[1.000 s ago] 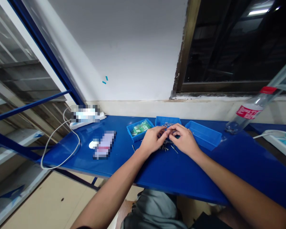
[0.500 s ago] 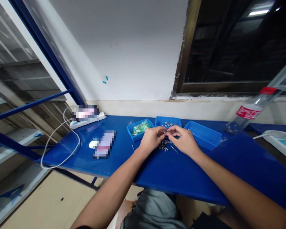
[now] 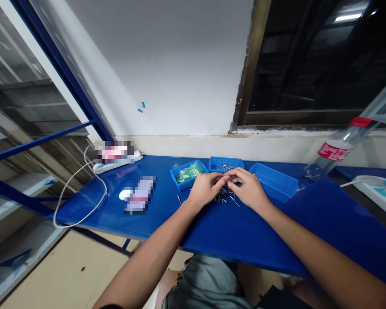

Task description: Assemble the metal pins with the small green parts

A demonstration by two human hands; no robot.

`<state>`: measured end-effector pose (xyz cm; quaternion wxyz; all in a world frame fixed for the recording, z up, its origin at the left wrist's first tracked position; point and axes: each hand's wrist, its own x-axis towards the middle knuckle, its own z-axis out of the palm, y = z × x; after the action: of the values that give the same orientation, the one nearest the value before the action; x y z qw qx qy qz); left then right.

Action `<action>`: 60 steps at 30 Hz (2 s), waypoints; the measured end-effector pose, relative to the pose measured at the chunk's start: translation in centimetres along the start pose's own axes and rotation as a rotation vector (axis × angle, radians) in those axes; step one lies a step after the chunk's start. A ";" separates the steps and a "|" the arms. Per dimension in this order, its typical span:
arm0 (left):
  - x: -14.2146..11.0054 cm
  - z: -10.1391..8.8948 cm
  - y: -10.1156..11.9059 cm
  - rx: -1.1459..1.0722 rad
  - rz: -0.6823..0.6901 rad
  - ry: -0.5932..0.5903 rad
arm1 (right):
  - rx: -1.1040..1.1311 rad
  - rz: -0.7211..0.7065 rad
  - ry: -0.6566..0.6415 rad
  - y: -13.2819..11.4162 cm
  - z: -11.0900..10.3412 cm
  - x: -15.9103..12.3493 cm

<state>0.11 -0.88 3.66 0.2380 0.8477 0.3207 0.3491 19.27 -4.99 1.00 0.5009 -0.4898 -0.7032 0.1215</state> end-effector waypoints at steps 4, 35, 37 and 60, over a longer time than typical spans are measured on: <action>0.1 0.2 -0.8 -0.034 -0.003 -0.008 | 0.030 -0.008 -0.016 0.1 0.1 -0.1; 0.3 1.0 -2.1 -0.199 -0.053 0.027 | 0.166 0.142 -0.001 0.3 0.4 -0.1; 0.3 1.1 -2.3 -0.197 -0.037 0.040 | 0.182 0.169 0.002 0.5 0.5 -0.1; 0.3 1.2 -2.5 -0.455 -0.026 0.077 | 0.075 0.008 0.129 0.4 -0.7 0.5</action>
<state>0.24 0.80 1.51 0.4149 0.7542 0.2533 0.4415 20.02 -4.61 1.36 0.5628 -0.4803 -0.6622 0.1182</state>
